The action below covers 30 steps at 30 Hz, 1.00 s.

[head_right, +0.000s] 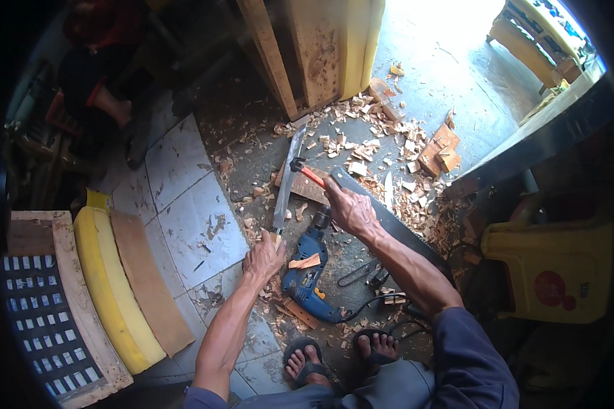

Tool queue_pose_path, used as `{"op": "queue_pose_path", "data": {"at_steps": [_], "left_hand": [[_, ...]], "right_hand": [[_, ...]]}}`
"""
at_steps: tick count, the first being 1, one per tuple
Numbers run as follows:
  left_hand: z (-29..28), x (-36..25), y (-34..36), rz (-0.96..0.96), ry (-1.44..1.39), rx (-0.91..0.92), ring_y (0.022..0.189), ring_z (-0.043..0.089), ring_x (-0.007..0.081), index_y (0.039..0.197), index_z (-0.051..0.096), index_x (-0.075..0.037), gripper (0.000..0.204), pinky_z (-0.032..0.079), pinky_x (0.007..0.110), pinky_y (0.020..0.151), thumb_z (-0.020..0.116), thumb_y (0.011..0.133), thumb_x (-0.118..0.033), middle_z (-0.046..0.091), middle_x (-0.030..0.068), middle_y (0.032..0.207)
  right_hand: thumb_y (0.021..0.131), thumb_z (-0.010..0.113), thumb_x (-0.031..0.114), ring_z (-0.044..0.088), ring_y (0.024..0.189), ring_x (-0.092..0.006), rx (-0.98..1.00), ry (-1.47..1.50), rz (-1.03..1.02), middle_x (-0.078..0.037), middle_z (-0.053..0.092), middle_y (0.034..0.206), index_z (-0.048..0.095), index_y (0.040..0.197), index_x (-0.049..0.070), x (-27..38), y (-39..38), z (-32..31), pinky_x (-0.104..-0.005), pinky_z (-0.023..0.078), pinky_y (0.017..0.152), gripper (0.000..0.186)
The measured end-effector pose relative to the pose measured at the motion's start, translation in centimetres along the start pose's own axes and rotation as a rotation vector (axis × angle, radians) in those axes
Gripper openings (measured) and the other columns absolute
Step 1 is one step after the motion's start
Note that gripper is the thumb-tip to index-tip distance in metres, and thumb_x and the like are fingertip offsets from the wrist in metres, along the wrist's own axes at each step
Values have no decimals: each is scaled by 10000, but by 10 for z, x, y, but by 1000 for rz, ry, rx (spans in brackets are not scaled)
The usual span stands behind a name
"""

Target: The person carves a wooden handle by striking a machete with a hammer, then handles a long metal rod and a smaller wooden piece.

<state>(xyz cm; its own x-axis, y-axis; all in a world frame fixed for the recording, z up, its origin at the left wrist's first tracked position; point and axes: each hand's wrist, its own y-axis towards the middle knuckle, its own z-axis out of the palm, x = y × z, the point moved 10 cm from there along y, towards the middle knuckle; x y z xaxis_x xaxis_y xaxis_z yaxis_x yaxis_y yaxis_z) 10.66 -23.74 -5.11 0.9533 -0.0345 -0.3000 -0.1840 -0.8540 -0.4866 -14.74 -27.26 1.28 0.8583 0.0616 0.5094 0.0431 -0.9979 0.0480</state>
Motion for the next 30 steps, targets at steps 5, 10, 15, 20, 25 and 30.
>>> {"op": "queue_pose_path", "data": {"at_steps": [5,10,15,20,25,30], "left_hand": [[2,0,0,-17,-10,13,869,702,476,1230,452,23,546,554,541,775,540,977,-452,705,307,916],[1,3,0,-34,-36,19,857,702,474,1219,458,11,525,556,539,764,550,973,-444,709,293,911],[3,3,3,-5,-63,25,897,685,514,1380,376,65,678,540,568,816,561,963,-436,691,340,952],[7,7,2,-19,-52,40,927,681,518,1386,375,69,698,537,561,838,566,956,-446,690,345,976],[2,4,-2,-13,-21,11,907,689,496,1301,424,32,603,541,559,816,556,965,-451,703,313,963],[4,4,0,-7,-53,67,921,675,519,1327,401,55,650,528,575,837,562,962,-459,688,341,969]], "right_hand": [[1027,508,246,665,603,-396,88,-53,-3,-205,678,800,509,1294,186,1,8,11,-511,475,464,274],[1047,490,257,644,573,-378,49,-22,0,-190,668,765,477,1328,191,2,7,8,-504,447,461,289],[1051,469,273,625,553,-379,22,-8,0,-180,659,742,476,1318,183,1,11,2,-498,434,457,282],[1040,470,293,660,608,-408,102,-58,1,-205,689,813,495,1253,160,3,5,12,-516,464,474,253],[1040,474,292,651,590,-423,149,48,84,-225,676,773,544,1227,167,0,6,14,-530,467,486,236],[1046,483,331,635,535,-383,125,92,151,-186,647,646,590,1259,168,-1,1,-7,-495,478,506,289]]}}
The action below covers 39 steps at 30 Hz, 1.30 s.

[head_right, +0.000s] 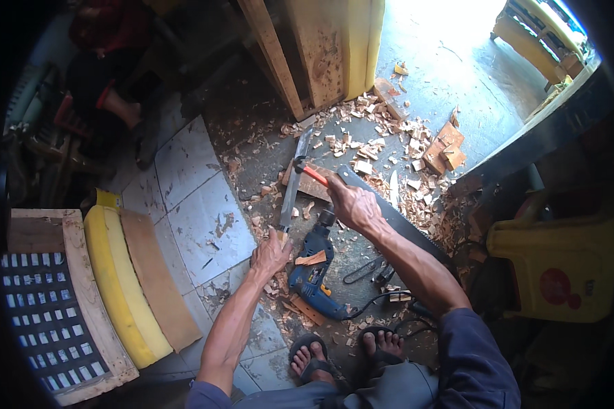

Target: The person carves a wooden handle by striking a machete with a hammer, then handles a long metal rod and a smaller wooden piece.

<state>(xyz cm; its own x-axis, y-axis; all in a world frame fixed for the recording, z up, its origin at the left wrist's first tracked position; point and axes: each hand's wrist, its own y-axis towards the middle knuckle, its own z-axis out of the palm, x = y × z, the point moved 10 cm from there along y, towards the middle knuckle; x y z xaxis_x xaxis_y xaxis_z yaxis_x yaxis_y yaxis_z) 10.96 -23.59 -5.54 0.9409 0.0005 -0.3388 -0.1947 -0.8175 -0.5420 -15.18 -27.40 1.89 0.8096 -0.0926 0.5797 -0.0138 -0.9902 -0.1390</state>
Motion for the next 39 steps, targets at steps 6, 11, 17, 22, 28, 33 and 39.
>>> {"op": "queue_pose_path", "data": {"at_steps": [6,11,17,22,28,33,39], "left_hand": [[-8,-4,-30,163,-401,-129,755,696,321,1154,565,-23,514,549,444,687,605,972,-502,691,157,876],[27,-32,-95,-5,-1319,169,555,534,99,1102,572,-55,458,470,249,512,471,1051,-499,543,9,715],[0,-92,-145,147,-2130,366,545,501,164,1145,567,37,549,454,335,572,365,1080,-469,496,49,698],[-18,-100,-159,193,-2348,400,562,467,139,1200,541,82,566,415,304,590,348,1083,-437,495,44,735],[-7,-85,-168,228,-2517,478,569,500,131,1312,480,124,598,434,296,607,336,1087,-411,542,67,788],[18,-45,-156,179,-2456,400,593,576,127,1359,485,60,560,499,271,557,396,1082,-419,627,111,921],[43,-4,-146,104,-2250,336,588,593,130,1257,590,-48,474,506,268,504,533,1025,-457,634,76,868]], "right_hand": [[1021,570,303,708,681,-365,-249,382,308,-235,654,760,570,1381,133,-47,-143,-8,-445,521,634,399],[1026,550,302,707,817,-396,-114,401,535,-222,679,821,581,1351,114,-79,-285,27,-458,522,722,376],[1013,554,335,666,924,-491,-16,266,532,-271,685,955,548,1344,130,-80,-353,63,-557,515,789,390],[999,573,386,653,946,-522,101,192,518,-302,683,965,544,1305,142,-88,-339,84,-590,512,816,393],[986,591,411,676,890,-506,81,172,457,-294,693,876,540,1297,135,-86,-332,79,-567,529,758,419],[984,590,427,674,896,-504,107,179,460,-281,697,901,561,1253,129,-86,-330,81,-562,521,768,402],[980,592,429,663,892,-510,120,145,476,-281,690,885,569,1141,102,-90,-331,83,-566,511,766,365]]}}
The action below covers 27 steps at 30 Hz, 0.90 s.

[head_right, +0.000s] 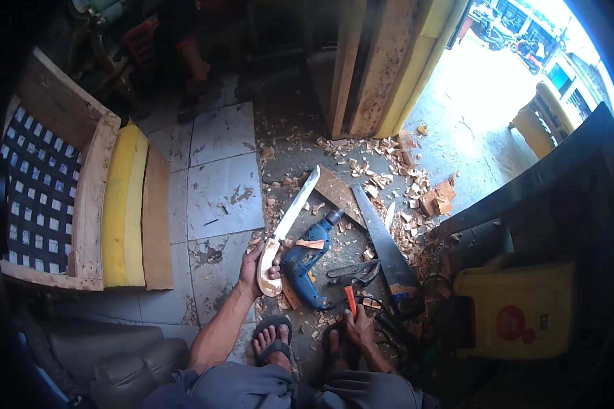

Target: The person carves a wooden handle by striking a machete with a hammer, then handles a long metal rod and a smaller wooden piece.

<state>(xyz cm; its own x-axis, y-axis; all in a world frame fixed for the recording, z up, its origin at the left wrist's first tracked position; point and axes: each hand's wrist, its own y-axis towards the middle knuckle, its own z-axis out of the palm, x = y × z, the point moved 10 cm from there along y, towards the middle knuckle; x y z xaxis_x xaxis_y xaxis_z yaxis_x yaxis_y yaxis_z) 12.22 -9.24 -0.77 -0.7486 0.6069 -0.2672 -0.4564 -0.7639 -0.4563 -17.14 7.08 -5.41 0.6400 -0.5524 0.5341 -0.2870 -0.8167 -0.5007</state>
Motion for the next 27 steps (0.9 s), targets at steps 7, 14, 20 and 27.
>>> {"op": "queue_pose_path", "data": {"at_steps": [7,14,20,27], "left_hand": [[17,-15,-4,30,148,-14,610,652,152,1231,597,-70,436,533,289,511,545,1023,-449,674,91,930],[99,32,11,55,267,101,891,720,316,1521,371,-153,496,613,455,786,449,1058,-315,652,162,1152],[127,45,23,77,164,126,894,698,320,1450,402,-167,428,605,464,807,474,1036,-245,637,143,1109],[122,37,20,73,59,128,924,703,321,1404,427,-178,362,615,459,811,476,1065,-294,643,187,1099]], "right_hand": [[975,589,445,659,913,-518,-21,-47,-18,-290,692,909,570,1137,109,-3,4,3,-571,516,779,373],[955,619,446,654,943,-520,-22,-30,20,-297,690,934,572,1174,121,5,2,-1,-576,517,795,395],[947,635,422,659,877,-519,-44,-61,14,-301,682,868,562,1112,108,8,3,-3,-580,528,749,362],[947,630,429,658,907,-510,-15,-56,18,-290,688,896,564,1086,96,7,5,-4,-572,518,785,367]]}}
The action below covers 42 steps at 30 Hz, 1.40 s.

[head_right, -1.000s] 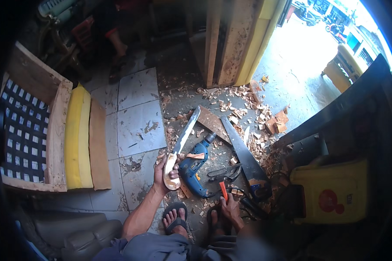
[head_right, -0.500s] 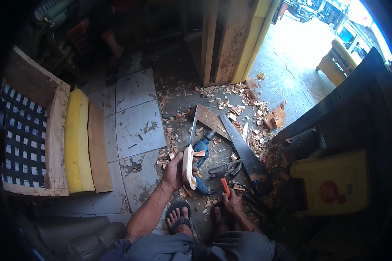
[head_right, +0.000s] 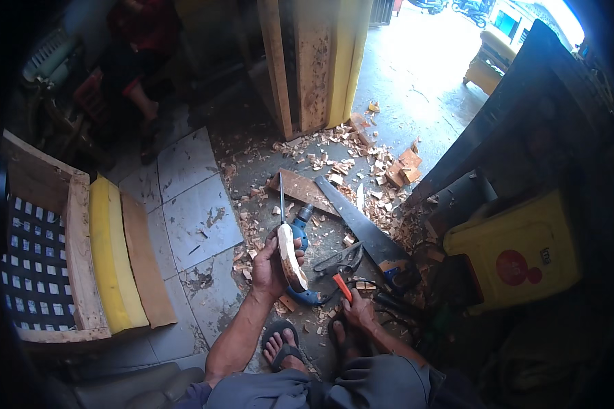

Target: The person carves a wooden handle by striking a machete with a hammer, then handles a long metal rod and a smaller wooden piece.

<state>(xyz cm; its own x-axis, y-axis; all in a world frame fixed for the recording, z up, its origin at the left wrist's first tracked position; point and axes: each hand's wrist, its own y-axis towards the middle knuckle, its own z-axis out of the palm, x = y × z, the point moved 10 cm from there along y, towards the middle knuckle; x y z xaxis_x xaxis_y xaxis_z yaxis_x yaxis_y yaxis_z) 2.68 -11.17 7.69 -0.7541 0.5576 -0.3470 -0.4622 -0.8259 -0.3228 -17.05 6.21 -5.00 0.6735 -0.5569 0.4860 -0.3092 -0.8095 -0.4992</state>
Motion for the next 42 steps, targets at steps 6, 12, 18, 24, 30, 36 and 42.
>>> {"op": "queue_pose_path", "data": {"at_steps": [6,12,18,24,30,36,42], "left_hand": [[14,-12,9,28,26,40,920,691,305,1395,433,-162,338,618,430,815,453,1082,-287,634,183,1094],[28,-10,14,33,57,6,937,672,309,1382,443,-153,329,612,443,826,460,1082,-287,622,189,1111],[30,-11,18,30,13,-12,935,703,324,1356,450,-169,303,620,466,802,481,1073,-272,655,174,1044],[31,-17,21,48,-12,-15,917,686,315,1327,503,-135,294,627,434,806,487,1073,-284,651,189,1055],[37,-21,27,42,-4,3,906,699,298,1290,522,-110,288,638,420,785,491,1070,-293,662,169,1026],[43,-24,27,45,-27,16,906,707,293,1267,556,-98,282,641,403,798,490,1068,-287,665,165,1018],[45,-26,29,39,-43,28,913,711,291,1267,567,-91,295,644,403,788,474,1072,-292,670,171,1023]], "right_hand": [[940,636,431,653,925,-510,0,-12,5,-296,683,917,566,1062,87,0,1,0,-565,511,805,371],[936,636,433,656,929,-508,-1,-6,9,-291,688,920,572,1062,86,-2,1,1,-562,516,814,375],[938,637,437,659,934,-507,-4,-17,11,-288,691,915,575,1070,83,0,-1,-1,-569,519,825,382],[942,634,439,661,928,-509,-8,-23,-7,-284,696,910,572,1075,80,0,0,0,-568,524,822,387],[945,630,432,663,936,-503,-15,-22,-9,-280,698,911,572,1072,77,-3,2,1,-567,524,824,381],[941,637,423,663,927,-501,-18,6,-8,-272,697,902,577,1072,85,-1,0,0,-564,524,816,367],[938,641,418,666,911,-496,-21,-5,-13,-269,694,886,577,1056,86,0,-1,0,-564,525,801,358]]}}
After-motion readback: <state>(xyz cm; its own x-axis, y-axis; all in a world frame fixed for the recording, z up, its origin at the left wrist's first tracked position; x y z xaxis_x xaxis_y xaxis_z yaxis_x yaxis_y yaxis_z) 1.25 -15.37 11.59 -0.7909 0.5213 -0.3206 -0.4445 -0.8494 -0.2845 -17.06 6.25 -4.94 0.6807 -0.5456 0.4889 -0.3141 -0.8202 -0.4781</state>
